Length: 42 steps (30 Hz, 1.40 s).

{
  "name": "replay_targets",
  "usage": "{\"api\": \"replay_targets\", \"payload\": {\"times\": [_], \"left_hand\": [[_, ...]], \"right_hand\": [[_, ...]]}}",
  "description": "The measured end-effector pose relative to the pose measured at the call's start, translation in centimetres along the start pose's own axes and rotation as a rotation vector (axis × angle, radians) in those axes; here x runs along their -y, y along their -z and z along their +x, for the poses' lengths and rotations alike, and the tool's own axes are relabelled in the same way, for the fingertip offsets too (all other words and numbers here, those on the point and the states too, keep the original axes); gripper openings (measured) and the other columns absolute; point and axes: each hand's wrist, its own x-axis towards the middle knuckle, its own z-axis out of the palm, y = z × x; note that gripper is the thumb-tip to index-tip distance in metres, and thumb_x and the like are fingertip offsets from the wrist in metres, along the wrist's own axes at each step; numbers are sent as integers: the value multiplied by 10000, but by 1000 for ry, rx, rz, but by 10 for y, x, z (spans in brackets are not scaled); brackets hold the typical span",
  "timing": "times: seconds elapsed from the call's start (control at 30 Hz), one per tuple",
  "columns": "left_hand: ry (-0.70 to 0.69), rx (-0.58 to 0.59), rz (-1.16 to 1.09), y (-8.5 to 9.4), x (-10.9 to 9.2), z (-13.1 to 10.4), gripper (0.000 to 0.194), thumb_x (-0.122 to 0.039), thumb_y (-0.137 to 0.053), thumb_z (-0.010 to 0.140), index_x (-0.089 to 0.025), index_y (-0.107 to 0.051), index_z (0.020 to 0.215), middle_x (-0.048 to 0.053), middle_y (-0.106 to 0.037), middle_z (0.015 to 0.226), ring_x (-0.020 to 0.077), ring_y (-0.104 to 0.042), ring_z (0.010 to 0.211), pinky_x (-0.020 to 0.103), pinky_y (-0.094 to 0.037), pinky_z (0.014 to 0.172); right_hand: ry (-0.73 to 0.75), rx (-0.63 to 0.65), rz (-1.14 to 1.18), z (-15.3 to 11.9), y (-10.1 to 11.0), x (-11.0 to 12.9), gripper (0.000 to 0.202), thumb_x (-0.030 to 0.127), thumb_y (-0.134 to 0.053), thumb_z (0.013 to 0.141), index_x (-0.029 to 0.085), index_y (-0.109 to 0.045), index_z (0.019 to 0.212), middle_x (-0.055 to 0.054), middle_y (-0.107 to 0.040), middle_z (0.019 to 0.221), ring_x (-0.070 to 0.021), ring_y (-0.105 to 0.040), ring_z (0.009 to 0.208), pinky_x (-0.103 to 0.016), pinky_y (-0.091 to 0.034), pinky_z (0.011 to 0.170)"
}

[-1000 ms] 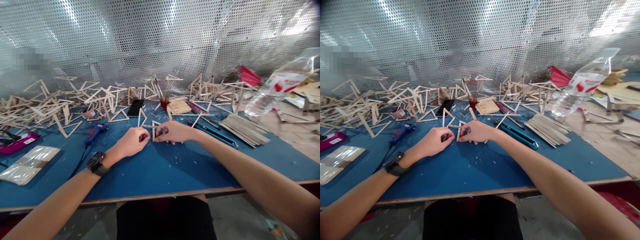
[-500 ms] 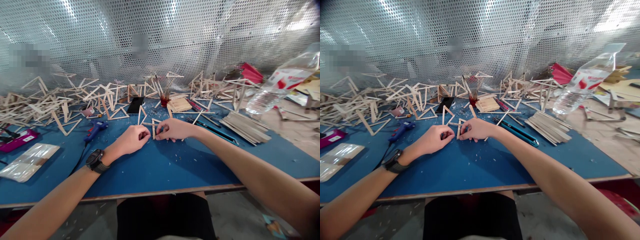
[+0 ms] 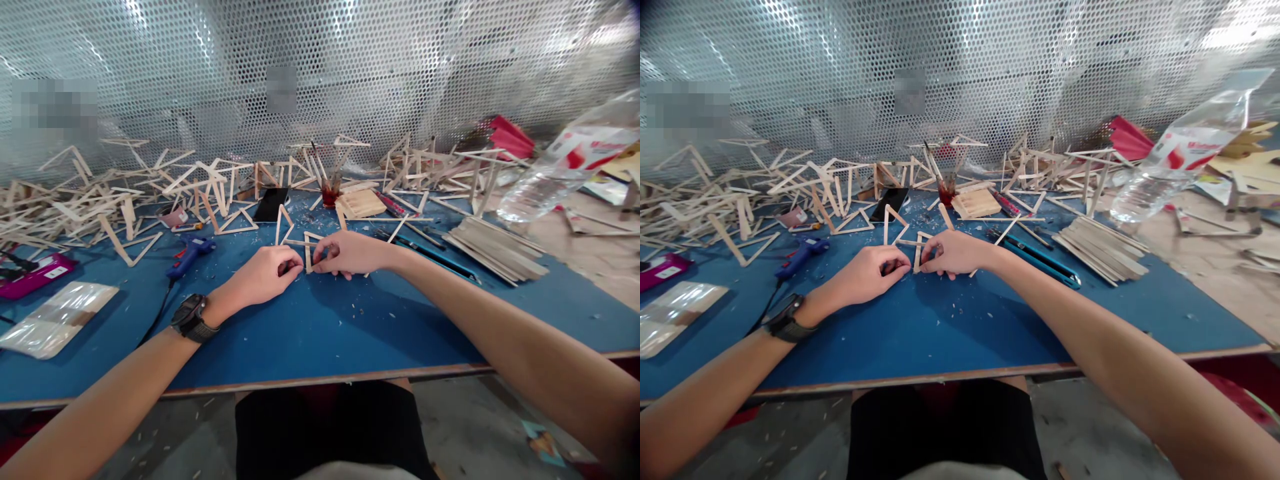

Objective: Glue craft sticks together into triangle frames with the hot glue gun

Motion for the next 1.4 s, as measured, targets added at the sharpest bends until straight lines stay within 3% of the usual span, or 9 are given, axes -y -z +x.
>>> {"api": "replay_targets", "payload": {"times": [0.73, 1.07, 1.23, 1.4], "left_hand": [[-42, 12, -30, -4, 6, 0, 185, -254, -572, 993, -201, -740, 936, 23, -652, 841, 141, -564, 688, 282, -432, 658], [28, 7, -19, 2, 0, -1, 200, -297, -586, 973, -202, -760, 948, 28, -649, 801, 145, -558, 653, 279, -427, 618], [29, -10, -21, 3, 1, -2, 203, -295, -578, 971, -196, -749, 925, 28, -651, 804, 140, -554, 648, 274, -426, 614], [15, -9, -13, 0, 2, -1, 190, -277, -582, 961, -196, -747, 915, 22, -640, 773, 141, -549, 642, 273, -423, 610]], "right_hand": [[7, 26, -24, -1, 1, 3, 346, 479, -710, 821, 202, -731, 1029, -11, -726, 726, -107, -613, 492, -220, -464, 520], [-20, -11, 19, -3, -1, 5, 225, 413, -651, 871, 196, -667, 927, -16, -712, 721, -119, -640, 518, -218, -471, 492], [-116, 41, 180, -8, -3, 11, 173, 362, -684, 834, 192, -663, 852, -33, -720, 739, -147, -694, 622, -228, -540, 547], [-196, 39, 278, -6, -9, 12, 263, 426, -763, 778, 179, -671, 775, -58, -748, 797, -136, -693, 618, -222, -543, 542]]}}
